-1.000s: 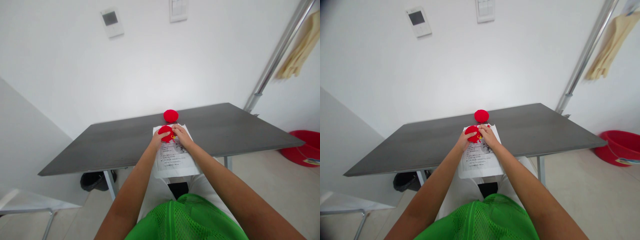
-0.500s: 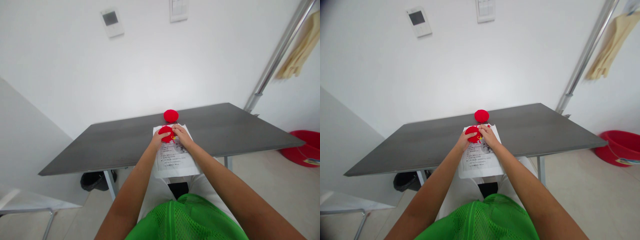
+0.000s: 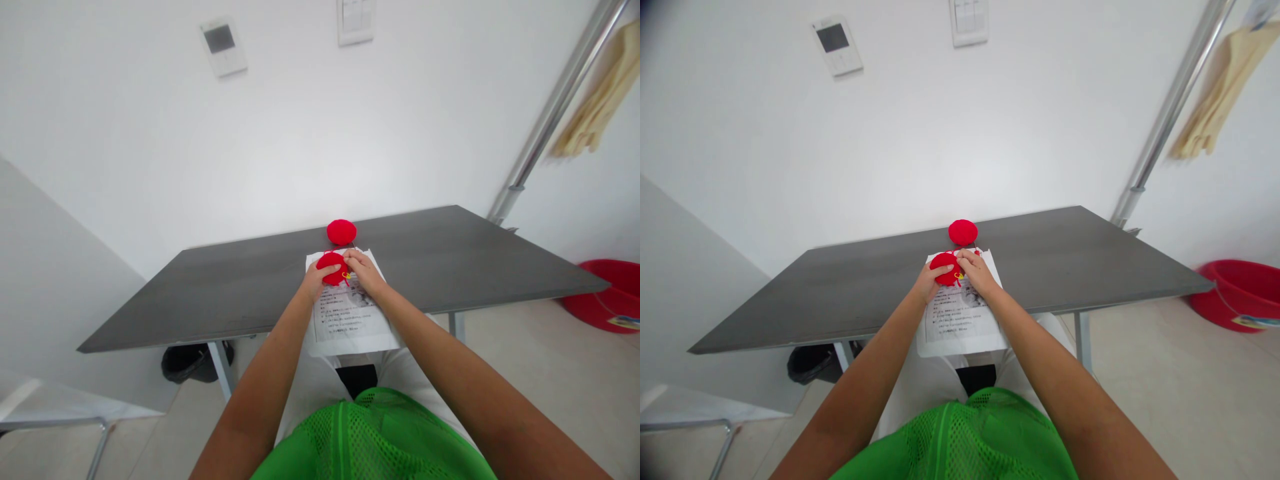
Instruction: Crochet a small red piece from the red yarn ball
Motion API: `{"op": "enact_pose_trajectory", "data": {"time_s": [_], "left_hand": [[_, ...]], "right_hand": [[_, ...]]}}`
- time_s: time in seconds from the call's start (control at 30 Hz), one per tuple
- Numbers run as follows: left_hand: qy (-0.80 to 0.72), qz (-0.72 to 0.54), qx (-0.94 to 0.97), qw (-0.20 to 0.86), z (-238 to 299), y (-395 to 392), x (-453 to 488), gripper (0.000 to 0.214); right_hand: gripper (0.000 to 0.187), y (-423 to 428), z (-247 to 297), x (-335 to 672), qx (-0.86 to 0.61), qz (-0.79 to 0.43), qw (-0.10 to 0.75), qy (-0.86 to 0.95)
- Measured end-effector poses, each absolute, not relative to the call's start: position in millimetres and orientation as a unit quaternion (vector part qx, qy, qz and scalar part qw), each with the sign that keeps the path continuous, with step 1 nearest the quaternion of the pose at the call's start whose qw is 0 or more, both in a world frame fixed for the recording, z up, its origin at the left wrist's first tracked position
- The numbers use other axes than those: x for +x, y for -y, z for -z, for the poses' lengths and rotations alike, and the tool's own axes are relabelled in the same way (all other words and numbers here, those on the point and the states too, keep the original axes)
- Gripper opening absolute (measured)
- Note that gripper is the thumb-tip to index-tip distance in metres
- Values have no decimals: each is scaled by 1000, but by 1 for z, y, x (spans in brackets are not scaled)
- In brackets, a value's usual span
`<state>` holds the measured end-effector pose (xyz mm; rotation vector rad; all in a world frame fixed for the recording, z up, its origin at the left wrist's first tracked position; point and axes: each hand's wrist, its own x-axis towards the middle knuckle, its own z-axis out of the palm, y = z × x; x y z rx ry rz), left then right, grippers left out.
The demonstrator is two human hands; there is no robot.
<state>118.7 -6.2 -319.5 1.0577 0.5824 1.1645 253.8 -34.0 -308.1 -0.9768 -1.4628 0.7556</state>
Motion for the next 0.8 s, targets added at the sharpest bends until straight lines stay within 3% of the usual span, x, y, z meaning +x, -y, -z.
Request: {"op": "enact_pose_trajectory", "data": {"time_s": [0.8], "left_hand": [[-258, -507, 470, 675, 321, 5, 117, 39]], "right_hand": [[12, 32, 311, 254, -404, -343, 575, 623]]}}
